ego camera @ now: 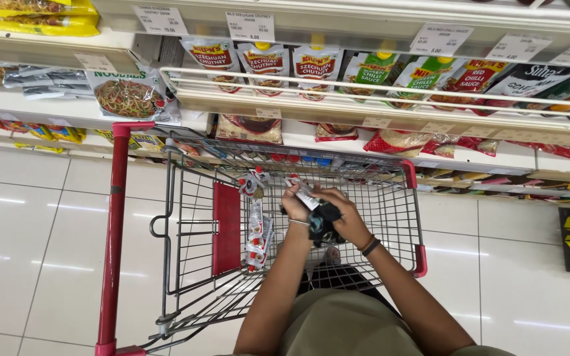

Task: Picking up sauce packets from a store shelf and placing them into a shopping cart.

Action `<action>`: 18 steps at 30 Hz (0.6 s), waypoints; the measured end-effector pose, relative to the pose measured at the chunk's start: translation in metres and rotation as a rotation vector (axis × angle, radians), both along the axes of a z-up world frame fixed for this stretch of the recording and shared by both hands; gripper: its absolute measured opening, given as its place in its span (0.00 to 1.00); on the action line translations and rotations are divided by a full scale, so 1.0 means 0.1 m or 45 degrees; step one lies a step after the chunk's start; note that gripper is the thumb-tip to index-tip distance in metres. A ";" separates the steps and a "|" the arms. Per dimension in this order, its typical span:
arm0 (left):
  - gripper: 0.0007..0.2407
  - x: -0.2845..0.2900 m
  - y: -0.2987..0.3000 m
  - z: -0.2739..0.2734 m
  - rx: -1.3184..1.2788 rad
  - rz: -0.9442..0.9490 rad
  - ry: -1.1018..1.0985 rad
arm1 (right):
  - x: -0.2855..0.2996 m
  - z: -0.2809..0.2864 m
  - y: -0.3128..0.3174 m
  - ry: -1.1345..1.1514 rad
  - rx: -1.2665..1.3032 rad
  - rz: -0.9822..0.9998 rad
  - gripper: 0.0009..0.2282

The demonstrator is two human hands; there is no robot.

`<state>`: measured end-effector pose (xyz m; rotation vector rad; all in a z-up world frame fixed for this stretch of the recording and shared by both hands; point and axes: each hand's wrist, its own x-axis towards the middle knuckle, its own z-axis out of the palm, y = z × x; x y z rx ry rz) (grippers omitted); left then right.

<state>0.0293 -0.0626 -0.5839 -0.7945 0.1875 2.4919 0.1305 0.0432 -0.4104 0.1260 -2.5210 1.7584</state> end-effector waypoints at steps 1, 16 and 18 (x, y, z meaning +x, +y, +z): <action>0.16 0.01 0.02 0.05 -0.001 0.001 -0.003 | 0.03 0.02 0.01 -0.003 -0.001 0.001 0.22; 0.44 0.10 0.08 1.16 -0.578 0.059 0.529 | 0.01 0.21 -0.21 0.183 -0.104 -0.240 0.22; 0.44 0.13 0.06 1.11 -0.519 0.115 0.506 | 0.06 0.14 -0.22 0.188 -0.053 -0.292 0.25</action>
